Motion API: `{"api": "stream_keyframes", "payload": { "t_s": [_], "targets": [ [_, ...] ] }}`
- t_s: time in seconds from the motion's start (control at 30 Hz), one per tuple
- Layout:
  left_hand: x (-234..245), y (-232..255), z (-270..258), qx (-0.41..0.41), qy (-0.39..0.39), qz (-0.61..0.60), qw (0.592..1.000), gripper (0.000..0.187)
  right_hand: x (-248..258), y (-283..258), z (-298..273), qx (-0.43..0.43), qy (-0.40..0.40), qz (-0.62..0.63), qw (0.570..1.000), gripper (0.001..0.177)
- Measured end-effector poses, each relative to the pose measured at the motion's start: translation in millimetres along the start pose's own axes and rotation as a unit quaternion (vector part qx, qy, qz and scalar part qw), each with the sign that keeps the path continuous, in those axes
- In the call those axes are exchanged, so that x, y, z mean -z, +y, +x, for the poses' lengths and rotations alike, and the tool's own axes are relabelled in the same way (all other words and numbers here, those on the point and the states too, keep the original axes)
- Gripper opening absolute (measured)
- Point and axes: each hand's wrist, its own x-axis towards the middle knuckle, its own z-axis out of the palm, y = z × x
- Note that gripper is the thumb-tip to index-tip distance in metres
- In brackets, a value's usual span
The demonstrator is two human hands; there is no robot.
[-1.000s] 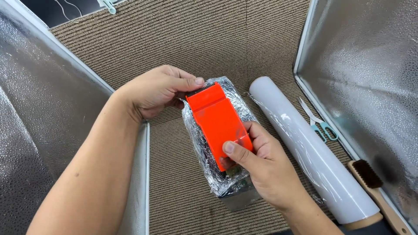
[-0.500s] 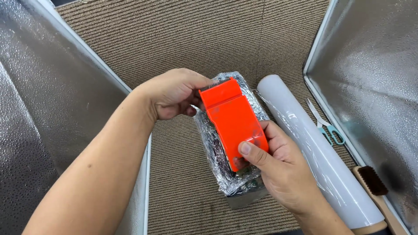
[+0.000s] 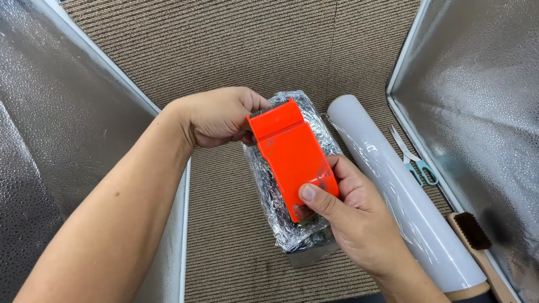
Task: The person applies adhesive packing tape to a black rectangular object wrapped in plastic film, using a red tape dispenser to secure several strips across the object's surface.
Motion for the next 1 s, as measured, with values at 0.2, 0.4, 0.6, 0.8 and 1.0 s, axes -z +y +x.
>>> {"api": "stream_keyframes", "payload": {
  "t_s": [0.2, 0.4, 0.6, 0.8, 1.0],
  "targets": [
    [4, -2, 5, -0.01, -0.05, 0.023, 0.998, 0.021, -2, 0, -1, -0.002, 0.014, -0.005, 1.0, 0.036],
    [6, 1, 9, -0.057, -0.048, 0.016, 0.997, 0.025, -6, -5, -2, -0.01, 0.05, -0.009, 0.999, 0.038],
    [30, 18, 10, -0.088, -0.008, 0.038, 0.995, 0.013, -13, -35, -25, 0.026, 0.046, -0.079, 0.995, 0.025],
    [81, 34, 9, -0.092, 0.046, -0.031, 0.994, 0.011, -13, -34, -89, -0.179, 0.275, -0.131, 0.936, 0.025],
    [51, 39, 27, -0.092, 0.039, 0.02, 0.995, 0.009, 7, 16, -104, -0.146, 0.32, -0.011, 0.936, 0.025]
  ]
}}
